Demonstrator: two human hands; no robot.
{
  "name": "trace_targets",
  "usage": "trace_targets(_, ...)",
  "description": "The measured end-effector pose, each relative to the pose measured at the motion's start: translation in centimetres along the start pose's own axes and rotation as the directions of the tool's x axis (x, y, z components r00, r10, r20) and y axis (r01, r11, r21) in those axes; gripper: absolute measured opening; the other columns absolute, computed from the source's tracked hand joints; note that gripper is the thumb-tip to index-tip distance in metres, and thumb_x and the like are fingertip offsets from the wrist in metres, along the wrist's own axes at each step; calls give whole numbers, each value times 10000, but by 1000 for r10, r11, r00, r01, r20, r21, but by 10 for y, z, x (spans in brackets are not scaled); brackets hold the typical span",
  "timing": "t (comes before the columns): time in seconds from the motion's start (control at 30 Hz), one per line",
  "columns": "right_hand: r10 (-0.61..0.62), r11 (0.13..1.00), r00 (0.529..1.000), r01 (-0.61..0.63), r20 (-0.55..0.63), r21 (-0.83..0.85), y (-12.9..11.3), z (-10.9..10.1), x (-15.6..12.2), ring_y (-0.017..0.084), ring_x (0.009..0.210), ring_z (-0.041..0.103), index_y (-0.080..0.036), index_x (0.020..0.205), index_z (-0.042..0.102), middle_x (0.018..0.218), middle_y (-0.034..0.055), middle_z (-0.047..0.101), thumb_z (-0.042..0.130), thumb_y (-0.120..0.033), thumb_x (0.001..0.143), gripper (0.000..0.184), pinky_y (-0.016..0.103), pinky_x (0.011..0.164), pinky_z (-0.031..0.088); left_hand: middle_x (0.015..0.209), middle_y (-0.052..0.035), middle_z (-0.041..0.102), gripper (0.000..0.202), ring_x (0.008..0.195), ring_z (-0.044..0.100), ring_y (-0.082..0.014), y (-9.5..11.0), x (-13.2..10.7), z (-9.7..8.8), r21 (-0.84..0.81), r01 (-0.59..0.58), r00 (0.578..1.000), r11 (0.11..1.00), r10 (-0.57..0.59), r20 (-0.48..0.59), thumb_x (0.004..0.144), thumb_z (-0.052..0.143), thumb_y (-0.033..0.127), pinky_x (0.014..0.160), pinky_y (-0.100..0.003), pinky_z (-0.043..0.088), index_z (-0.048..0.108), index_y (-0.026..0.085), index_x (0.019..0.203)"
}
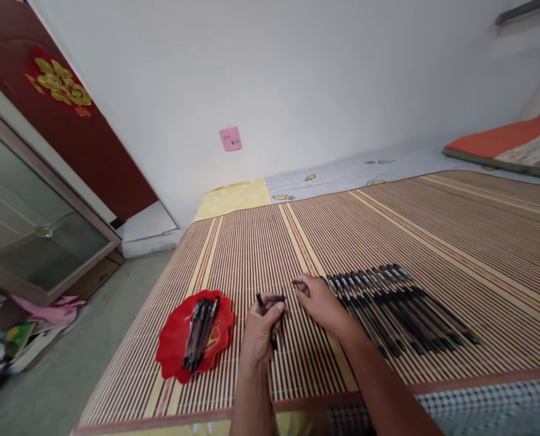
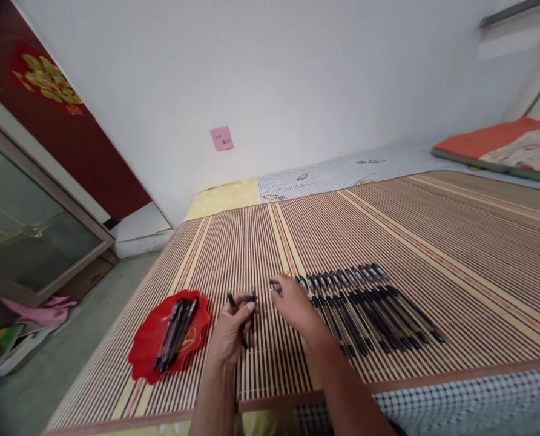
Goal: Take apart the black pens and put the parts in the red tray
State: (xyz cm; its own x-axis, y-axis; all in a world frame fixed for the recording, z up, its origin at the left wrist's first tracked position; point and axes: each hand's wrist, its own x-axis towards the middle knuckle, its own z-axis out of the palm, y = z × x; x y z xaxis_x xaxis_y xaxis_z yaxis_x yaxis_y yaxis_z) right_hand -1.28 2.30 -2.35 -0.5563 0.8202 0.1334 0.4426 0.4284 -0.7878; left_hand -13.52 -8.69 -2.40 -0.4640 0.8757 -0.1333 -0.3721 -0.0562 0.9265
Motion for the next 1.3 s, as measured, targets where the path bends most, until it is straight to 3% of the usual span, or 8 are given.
trace_targets(0.07,20,942,998,-1,-53,336,-1,-2,2,174,789,643,-161,920,649,859,57,687,532,-144,815,158,292,734,468,612,46,582,342,466,382,-28,1,-1,2,23,-3,1000,1000,3,17,617,843,323,439,-155,266,666,139,844)
trace_targets(0.17,78,720,997,-49,-10,692,-4,-6,1,149,669,604,-176,877,642,732,-2,636,626,-269,794,126,268,634,453,630,44,581,327,485,396,-34,0,-3,5,42,9,1000,999,-10,26,624,838,324,451,-159,268,677,144,845)
trace_targets(0.33,51,507,997,-75,57,859,-7,-12,-5,108,662,571,-181,905,661,736,-23,624,738,-339,763,226,230,628,426,639,41,587,315,510,435,-44,-2,-5,12,26,17,999,1000,-18,35,614,844,310,484,-168,318,685,147,832)
trace_targets(0.5,16,547,995,-95,103,832,-8,-12,-4,98,626,537,-181,893,675,703,-38,606,751,-315,750,211,227,601,405,612,51,567,320,469,372,-30,-2,-5,15,2,28,999,1000,-28,35,623,840,322,445,-162,264,673,143,829)
trace_targets(0.67,26,481,995,-98,98,871,-12,-16,-1,101,610,538,-188,886,672,688,-36,617,746,-324,740,212,234,600,407,591,67,523,355,450,339,-24,-4,-3,15,-14,33,999,999,-33,8,611,852,346,428,-162,254,666,141,834)
trace_targets(0.87,8,584,994,-95,112,806,-18,-23,-4,111,674,545,-188,879,696,723,-34,604,732,-291,734,181,241,629,413,562,74,504,392,438,344,-19,0,-6,20,-40,57,998,998,-57,7,568,872,358,421,-156,246,657,145,816)
trace_targets(1.07,-10,591,992,-98,129,801,-20,-27,-6,119,695,560,-189,880,691,747,-30,608,729,-296,723,194,250,648,426,589,40,572,425,431,344,-16,0,-5,18,-32,72,997,997,-71,18,572,870,385,413,-157,213,676,123,844)
trace_targets(1.3,-74,620,980,-100,184,779,-21,-31,-6,108,648,529,-191,855,676,744,-30,594,725,-296,749,157,248,628,427,692,6,638,415,554,522,-58,-4,-6,13,-156,74,997,985,-69,33,579,895,311,519,-160,397,691,129,891)
